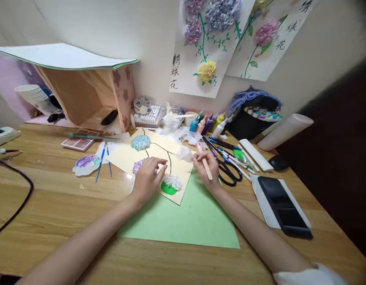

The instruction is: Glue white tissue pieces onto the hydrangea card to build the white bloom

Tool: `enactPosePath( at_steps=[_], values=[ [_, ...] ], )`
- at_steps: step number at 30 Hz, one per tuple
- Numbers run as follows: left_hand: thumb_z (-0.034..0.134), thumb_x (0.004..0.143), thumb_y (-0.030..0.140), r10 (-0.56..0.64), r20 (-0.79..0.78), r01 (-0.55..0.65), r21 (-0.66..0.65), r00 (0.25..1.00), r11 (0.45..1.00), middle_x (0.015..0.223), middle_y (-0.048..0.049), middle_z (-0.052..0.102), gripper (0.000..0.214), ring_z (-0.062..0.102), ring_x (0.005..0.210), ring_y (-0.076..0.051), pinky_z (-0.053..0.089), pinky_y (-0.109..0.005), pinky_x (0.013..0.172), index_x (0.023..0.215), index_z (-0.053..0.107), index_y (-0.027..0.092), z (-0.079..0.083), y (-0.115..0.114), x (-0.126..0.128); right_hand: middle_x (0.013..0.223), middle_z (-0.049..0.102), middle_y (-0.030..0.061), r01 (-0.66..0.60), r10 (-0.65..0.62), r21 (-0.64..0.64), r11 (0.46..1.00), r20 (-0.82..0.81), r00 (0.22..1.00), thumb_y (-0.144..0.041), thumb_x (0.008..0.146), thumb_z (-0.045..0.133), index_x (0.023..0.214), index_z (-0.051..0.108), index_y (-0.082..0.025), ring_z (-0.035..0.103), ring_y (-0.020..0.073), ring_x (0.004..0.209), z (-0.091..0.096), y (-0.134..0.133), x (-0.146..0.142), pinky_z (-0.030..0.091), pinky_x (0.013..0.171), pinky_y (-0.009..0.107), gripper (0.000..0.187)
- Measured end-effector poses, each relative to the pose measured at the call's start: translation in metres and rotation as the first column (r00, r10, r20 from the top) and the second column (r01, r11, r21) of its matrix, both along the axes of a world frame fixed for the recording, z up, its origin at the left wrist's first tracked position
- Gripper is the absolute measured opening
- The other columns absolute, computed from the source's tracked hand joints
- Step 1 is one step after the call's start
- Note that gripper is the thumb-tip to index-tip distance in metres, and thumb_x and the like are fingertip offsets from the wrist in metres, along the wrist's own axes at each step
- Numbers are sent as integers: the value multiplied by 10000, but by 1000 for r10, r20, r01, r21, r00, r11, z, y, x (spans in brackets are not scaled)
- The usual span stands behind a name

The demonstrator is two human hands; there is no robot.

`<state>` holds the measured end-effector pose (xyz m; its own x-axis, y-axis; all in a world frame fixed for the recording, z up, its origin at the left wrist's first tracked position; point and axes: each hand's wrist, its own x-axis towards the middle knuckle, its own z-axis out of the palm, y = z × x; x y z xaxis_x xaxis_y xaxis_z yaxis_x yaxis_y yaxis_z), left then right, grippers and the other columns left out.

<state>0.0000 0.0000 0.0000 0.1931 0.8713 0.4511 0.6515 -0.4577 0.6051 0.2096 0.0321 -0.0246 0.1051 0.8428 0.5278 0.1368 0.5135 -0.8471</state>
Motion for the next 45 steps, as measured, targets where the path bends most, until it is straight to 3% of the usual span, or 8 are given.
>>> enactPosePath(
  at_steps=[7,15,22,27,31,34,38,45],
  values=[
    [533,852,340,-71,-39,70,-28,997,997,884,-28,607,163,513,864,-176,382,-317,769,909,620,214,3,2,-2,760,617,18,-280,289,-73,957,237,927,-162,743,622,675,480,-206,617,156,716,-3,-18,-24,474,672,288,163],
    [534,845,316,-127,20,129,-140,992,982,807,-15,604,161,507,804,-162,364,-304,746,769,602,192,9,2,-6,742,618,11,-289,303,-105,952,164,939,-266,763,654,702,503,-203,628,167,741,1,-25,-22,485,688,302,174],
    [532,831,346,-221,96,239,-259,971,936,810,-21,608,189,519,828,-170,383,-308,775,739,593,192,13,5,-34,744,647,39,-200,204,-117,973,23,979,-414,937,326,862,570,-197,596,146,610,3,-23,-17,488,567,293,335],
    [513,842,339,-65,165,93,-164,984,982,809,-7,579,177,513,835,-158,382,-285,769,745,561,199,17,6,-40,928,644,63,-225,247,-103,969,431,868,-383,804,611,830,520,-210,616,198,861,8,-44,-3,489,750,332,197],
    [515,825,358,148,219,-127,-106,964,986,797,-6,579,184,521,816,-161,394,-277,759,741,557,201,20,15,-52,704,527,-1,-245,205,-37,969,674,709,-364,719,702,788,447,-219,509,148,612,3,-74,5,421,545,254,301],
    [527,791,404,345,302,-313,-151,889,938,820,-22,613,224,559,815,-173,418,-287,783,769,587,189,17,31,-78,718,519,0,-166,201,-117,979,675,710,-379,783,625,769,400,-225,502,146,607,-2,-77,10,416,556,251,273],
    [522,741,462,501,265,-450,-232,824,862,915,-66,651,314,585,886,-217,428,-334,833,834,610,176,4,55,-120,886,614,59,95,70,-273,957,539,840,-384,926,338,807,406,-224,597,179,737,3,-45,19,444,635,279,210],
    [542,651,479,512,84,-444,-389,855,807,836,-73,684,305,626,841,-255,448,-340,761,749,597,195,-13,70,-148,766,593,50,341,-98,-223,913,692,715,-312,824,452,761,395,-220,569,214,675,8,21,23,400,591,307,126]
  ],
)
